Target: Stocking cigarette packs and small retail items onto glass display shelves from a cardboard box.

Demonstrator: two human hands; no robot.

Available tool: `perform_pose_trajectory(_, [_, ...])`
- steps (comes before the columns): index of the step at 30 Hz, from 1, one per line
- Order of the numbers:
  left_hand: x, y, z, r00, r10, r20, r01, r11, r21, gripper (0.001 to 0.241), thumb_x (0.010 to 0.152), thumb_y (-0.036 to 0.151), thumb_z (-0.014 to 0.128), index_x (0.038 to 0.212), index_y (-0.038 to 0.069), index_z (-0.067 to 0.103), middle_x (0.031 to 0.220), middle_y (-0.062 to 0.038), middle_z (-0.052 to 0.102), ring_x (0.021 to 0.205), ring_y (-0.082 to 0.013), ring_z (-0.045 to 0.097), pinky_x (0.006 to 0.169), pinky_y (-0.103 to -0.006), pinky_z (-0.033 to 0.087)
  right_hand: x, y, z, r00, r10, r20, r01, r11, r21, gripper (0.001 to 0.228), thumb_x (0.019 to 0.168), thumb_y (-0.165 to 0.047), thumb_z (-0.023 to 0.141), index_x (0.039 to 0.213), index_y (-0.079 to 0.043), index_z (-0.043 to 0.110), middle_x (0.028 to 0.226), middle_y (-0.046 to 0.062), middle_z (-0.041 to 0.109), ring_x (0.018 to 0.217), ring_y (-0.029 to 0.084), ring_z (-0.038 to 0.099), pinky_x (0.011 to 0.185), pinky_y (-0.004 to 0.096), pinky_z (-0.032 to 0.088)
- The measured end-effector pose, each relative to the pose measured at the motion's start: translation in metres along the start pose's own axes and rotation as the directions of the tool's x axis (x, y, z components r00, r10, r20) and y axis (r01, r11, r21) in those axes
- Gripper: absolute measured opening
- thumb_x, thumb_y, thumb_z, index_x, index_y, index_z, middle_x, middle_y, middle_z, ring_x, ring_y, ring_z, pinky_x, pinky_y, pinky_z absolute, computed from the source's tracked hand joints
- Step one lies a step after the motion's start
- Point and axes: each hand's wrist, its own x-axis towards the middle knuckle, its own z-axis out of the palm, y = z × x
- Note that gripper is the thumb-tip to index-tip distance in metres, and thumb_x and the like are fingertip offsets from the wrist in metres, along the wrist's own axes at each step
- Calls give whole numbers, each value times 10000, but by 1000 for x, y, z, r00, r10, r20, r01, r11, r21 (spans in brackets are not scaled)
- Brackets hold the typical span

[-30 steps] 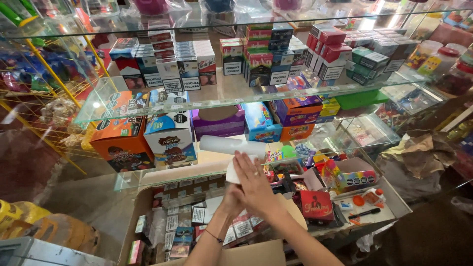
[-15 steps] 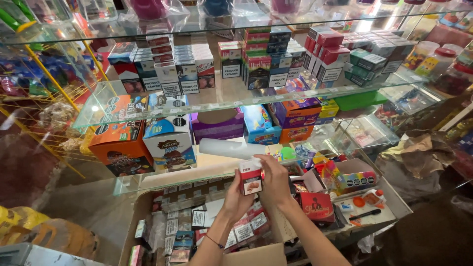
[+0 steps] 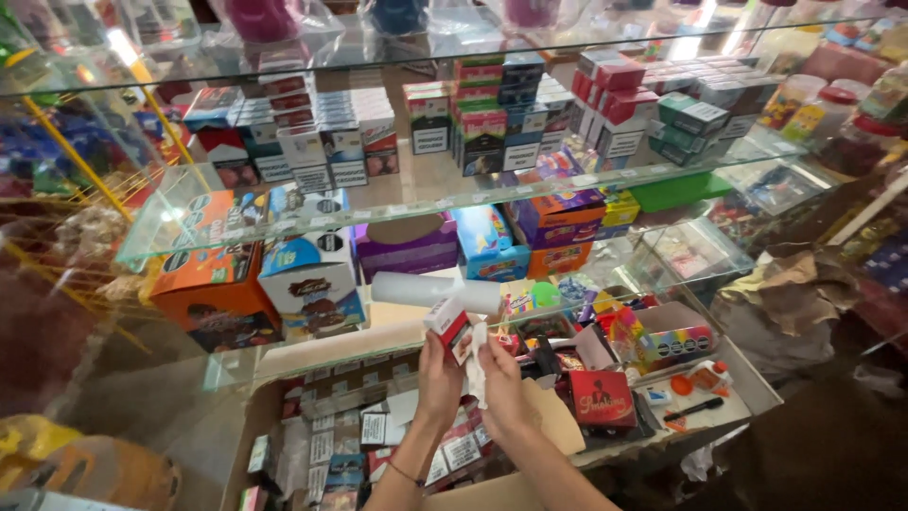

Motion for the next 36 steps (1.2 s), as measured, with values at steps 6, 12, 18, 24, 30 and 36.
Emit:
perform_pose_trajectory(6, [-6,2,3,901,348,258,-423,578,698,664,999,529,429,1539,147,367,1533,-114,417,1449,-267,383,1156,-450,336,5,-19,-16,964,220,147,-225,974,16,286,965,-132,640,1228,-52,717,1060,122,752,930,243,694,769,323,513])
perform_pose_trajectory(12, [0,-7,-4,891,355,282,-440,524,730,599,1015,390,471,1539,119,370,1530,-120,435,1436,-263,398,1163,-434,324,-28,-64,-22,904,426,32,-411,888,-204,400,1013,-152,522,1371,-71,680,970,79,769,740,200,703,605,264,483])
perform_pose_trajectory(18, [-2,-7,3,807,421,415,-545,258,798,653,893,242,735,1468,96,461,1421,-125,446,1357,-281,458,1092,-423,447,12,-58,-99,978,56,200,19,935,-355,389,899,54,470,1076,-15,810,1189,147,796,1064,259,728,920,343,532])
perform_pose_trajectory(24, [3,-25,70,425,309,851,-829,-245,503,706,805,159,892,1413,58,547,1337,-174,563,1181,-339,575,989,-434,491,-19,-166,-103,762,-417,495,642,385,-663,646,842,-572,678,1344,-166,672,1052,-19,660,998,132,654,889,297,491])
perform_pose_trajectory(30, [22,-52,168,382,114,917,-889,-227,398,748,893,290,836,1460,55,408,1403,-163,474,1322,-385,530,1046,-532,489,13,-271,-148,603,-421,677,760,46,-648,320,928,-317,682,1135,-80,739,1082,72,791,982,181,741,875,292,574])
perform_pose_trajectory(36, [111,-47,227,264,342,902,-739,-530,417,761,775,288,847,1415,10,542,1244,-228,569,1192,-433,543,1084,-537,400,108,-437,-229,183,-703,687,226,-650,-725,174,920,-227,727,1090,-236,691,900,-18,705,871,225,708,833,350,541])
